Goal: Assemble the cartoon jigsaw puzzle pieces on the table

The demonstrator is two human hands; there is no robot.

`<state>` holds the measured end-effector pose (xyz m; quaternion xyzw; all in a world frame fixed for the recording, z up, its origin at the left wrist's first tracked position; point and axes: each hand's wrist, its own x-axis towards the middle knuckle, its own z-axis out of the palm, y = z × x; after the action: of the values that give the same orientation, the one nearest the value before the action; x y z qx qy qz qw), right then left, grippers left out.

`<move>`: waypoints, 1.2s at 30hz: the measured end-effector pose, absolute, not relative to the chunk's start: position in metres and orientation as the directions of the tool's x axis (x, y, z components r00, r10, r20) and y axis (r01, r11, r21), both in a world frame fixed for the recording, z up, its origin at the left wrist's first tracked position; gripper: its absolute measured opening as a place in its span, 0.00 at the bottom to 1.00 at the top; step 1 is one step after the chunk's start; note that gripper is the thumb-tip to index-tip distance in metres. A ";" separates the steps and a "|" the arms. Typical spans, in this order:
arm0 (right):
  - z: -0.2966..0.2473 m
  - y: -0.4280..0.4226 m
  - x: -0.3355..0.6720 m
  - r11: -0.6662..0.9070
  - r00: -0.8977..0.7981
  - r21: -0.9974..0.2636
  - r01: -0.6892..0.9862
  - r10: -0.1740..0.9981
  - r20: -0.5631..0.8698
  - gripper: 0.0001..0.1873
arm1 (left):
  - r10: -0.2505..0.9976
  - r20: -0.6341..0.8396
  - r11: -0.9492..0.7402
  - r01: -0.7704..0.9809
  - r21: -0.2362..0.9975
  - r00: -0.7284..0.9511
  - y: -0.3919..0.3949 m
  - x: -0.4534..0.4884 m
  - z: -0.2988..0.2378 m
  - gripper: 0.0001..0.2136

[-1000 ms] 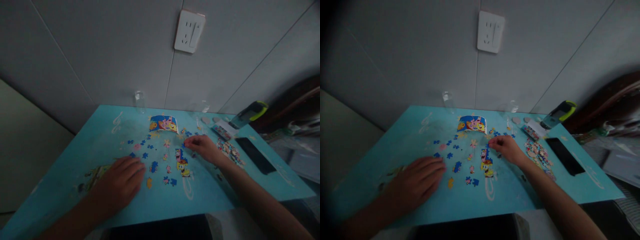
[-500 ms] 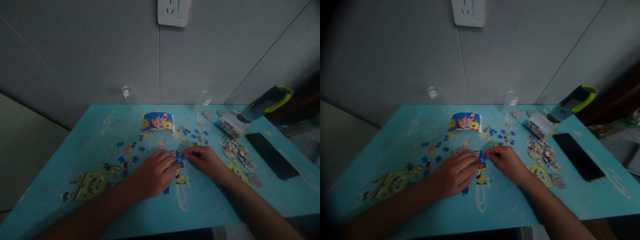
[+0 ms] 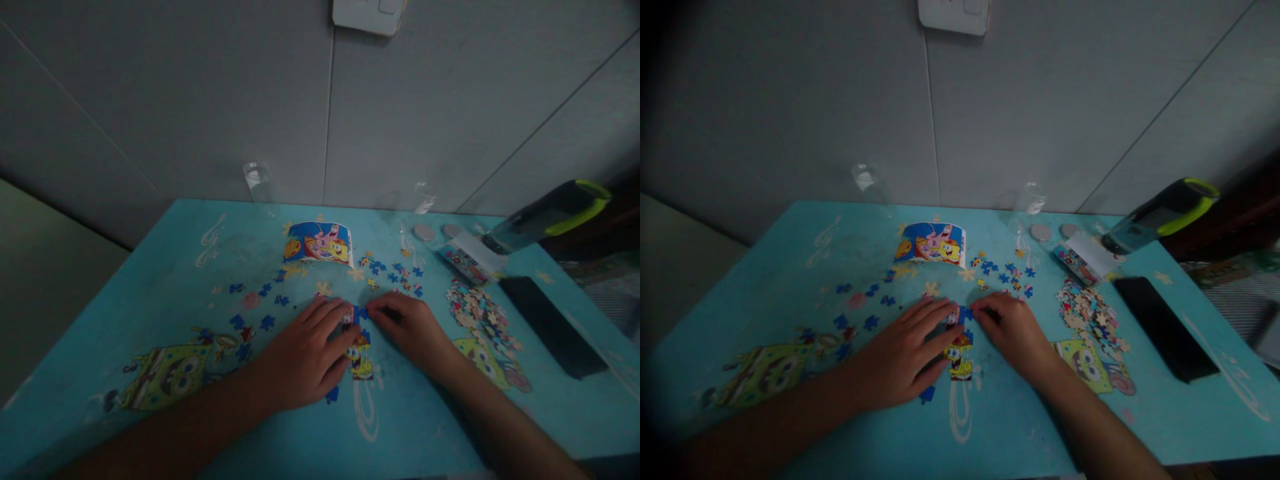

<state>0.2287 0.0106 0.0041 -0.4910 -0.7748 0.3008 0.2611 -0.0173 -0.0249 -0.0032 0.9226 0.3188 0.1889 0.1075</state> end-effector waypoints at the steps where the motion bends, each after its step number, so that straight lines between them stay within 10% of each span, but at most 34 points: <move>1: 0.005 0.011 0.228 0.346 -0.385 -0.714 0.609 0.916 0.115 0.07 | 0.629 0.283 -0.774 0.547 0.319 0.724 -0.025 -0.017 -0.003 0.21; 16: 0.010 0.015 0.224 0.331 -0.394 -0.714 0.617 0.915 0.085 0.07 | 0.633 0.276 -0.772 0.559 0.304 0.724 -0.026 -0.016 -0.004 0.21; 24: 0.029 0.015 0.256 0.116 0.078 -0.906 0.406 0.984 0.161 0.13 | 0.618 0.290 -0.786 0.570 0.239 0.731 -0.027 -0.017 -0.005 0.22; 30: 0.025 -0.011 0.231 0.387 -0.341 -0.875 0.293 0.897 0.282 0.02 | 0.532 0.391 -0.844 0.505 0.180 0.751 -0.031 -0.023 0.001 0.29; 36: 0.019 -0.021 0.210 0.589 -0.515 -0.788 0.177 0.738 0.436 0.07 | 0.576 0.570 -0.814 0.474 0.335 0.586 -0.033 -0.024 -0.003 0.13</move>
<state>0.2105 -0.0210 0.0187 -0.2871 -0.7966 0.3506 0.4001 -0.0239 -0.0328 -0.0030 0.8874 0.2957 0.3459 0.0734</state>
